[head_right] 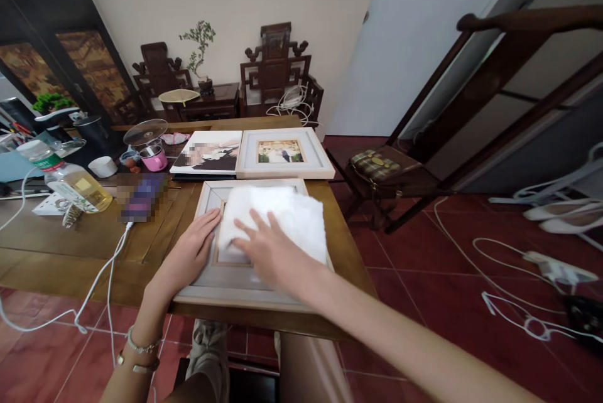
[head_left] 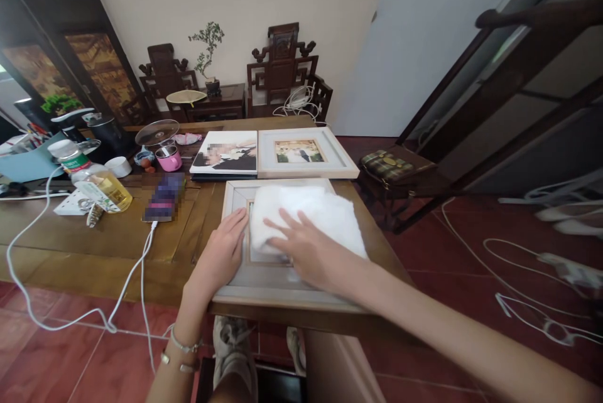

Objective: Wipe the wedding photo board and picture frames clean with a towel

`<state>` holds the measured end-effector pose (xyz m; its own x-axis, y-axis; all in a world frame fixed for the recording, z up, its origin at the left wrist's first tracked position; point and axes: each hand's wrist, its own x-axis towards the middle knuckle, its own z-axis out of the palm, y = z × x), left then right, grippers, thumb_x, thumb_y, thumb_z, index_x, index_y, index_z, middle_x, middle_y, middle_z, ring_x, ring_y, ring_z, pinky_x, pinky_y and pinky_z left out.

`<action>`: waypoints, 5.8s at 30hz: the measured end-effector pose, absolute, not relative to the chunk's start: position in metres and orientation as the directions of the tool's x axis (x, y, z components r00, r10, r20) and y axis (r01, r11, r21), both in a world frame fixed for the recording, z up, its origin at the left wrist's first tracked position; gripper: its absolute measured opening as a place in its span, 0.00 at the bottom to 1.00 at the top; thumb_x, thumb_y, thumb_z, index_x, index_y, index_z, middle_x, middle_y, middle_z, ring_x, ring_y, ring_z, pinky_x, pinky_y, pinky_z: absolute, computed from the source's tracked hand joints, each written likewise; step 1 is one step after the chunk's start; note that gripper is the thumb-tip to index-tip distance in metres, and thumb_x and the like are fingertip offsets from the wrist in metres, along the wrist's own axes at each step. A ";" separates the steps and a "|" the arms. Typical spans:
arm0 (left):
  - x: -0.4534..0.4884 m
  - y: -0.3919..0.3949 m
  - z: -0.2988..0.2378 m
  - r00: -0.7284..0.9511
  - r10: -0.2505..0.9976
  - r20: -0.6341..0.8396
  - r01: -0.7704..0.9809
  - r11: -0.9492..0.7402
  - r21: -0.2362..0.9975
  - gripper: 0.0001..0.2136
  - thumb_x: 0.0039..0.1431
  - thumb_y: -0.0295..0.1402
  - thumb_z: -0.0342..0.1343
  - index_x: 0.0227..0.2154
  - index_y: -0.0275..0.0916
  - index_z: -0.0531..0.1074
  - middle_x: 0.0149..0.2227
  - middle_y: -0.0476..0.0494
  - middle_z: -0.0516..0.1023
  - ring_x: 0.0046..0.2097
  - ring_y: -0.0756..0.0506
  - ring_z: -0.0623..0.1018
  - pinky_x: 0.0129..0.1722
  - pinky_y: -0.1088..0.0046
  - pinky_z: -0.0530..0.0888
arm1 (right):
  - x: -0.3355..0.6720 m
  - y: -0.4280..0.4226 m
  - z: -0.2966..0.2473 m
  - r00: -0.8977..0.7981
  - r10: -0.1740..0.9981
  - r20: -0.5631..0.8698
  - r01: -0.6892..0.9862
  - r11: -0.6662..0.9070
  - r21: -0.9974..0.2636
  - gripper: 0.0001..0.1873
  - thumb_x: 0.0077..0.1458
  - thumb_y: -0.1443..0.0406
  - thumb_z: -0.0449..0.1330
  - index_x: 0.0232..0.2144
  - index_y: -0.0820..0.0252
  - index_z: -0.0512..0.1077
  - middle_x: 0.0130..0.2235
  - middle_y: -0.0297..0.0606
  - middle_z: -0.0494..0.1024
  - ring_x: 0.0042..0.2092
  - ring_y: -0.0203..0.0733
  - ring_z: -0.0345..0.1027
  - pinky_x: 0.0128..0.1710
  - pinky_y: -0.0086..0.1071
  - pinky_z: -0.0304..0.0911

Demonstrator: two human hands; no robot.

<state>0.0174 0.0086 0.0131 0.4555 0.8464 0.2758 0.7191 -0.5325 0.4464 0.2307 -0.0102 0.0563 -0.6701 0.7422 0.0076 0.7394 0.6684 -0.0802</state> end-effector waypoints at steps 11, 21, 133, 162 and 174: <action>0.014 0.009 0.010 0.469 0.838 0.280 0.700 -0.546 0.460 0.28 0.58 0.18 0.40 0.62 0.39 0.57 0.65 0.37 0.59 0.66 0.42 0.58 0.63 0.51 0.60 | 0.215 -0.077 0.063 -0.700 0.704 -0.117 0.702 0.650 -0.290 0.36 0.41 0.76 0.57 0.54 0.50 0.69 0.66 0.43 0.56 0.66 0.65 0.42 0.59 0.65 0.47; 0.012 0.010 0.008 0.477 0.831 0.286 0.678 -0.555 0.482 0.32 0.52 0.14 0.39 0.62 0.38 0.58 0.65 0.36 0.59 0.66 0.41 0.58 0.64 0.51 0.59 | 0.236 0.045 0.044 -0.589 0.786 0.185 0.800 0.600 -0.001 0.32 0.46 0.80 0.52 0.54 0.62 0.68 0.66 0.47 0.54 0.67 0.62 0.37 0.62 0.63 0.40; 0.021 0.008 0.013 0.406 0.886 0.225 0.764 -0.464 0.448 0.30 0.54 0.16 0.39 0.61 0.33 0.58 0.65 0.32 0.59 0.66 0.40 0.59 0.63 0.50 0.60 | 0.239 -0.096 0.075 -0.738 0.671 -0.074 0.643 0.666 -0.377 0.39 0.40 0.79 0.51 0.55 0.51 0.67 0.65 0.39 0.57 0.66 0.54 0.44 0.63 0.57 0.48; 0.021 0.005 0.017 0.404 0.899 0.165 0.783 -0.434 0.446 0.30 0.54 0.16 0.39 0.62 0.33 0.57 0.66 0.33 0.56 0.67 0.40 0.57 0.63 0.49 0.59 | 0.247 -0.084 0.053 -0.795 0.606 0.036 0.580 0.775 -0.250 0.36 0.39 0.79 0.52 0.52 0.55 0.69 0.66 0.41 0.56 0.67 0.57 0.42 0.62 0.61 0.44; 0.015 0.011 0.010 0.445 0.870 0.212 0.746 -0.492 0.450 0.32 0.53 0.14 0.38 0.62 0.34 0.57 0.65 0.34 0.57 0.66 0.41 0.57 0.64 0.51 0.58 | 0.260 0.059 0.037 -0.651 0.717 0.250 0.748 0.662 0.051 0.27 0.52 0.78 0.50 0.54 0.63 0.66 0.65 0.48 0.57 0.67 0.58 0.42 0.61 0.61 0.46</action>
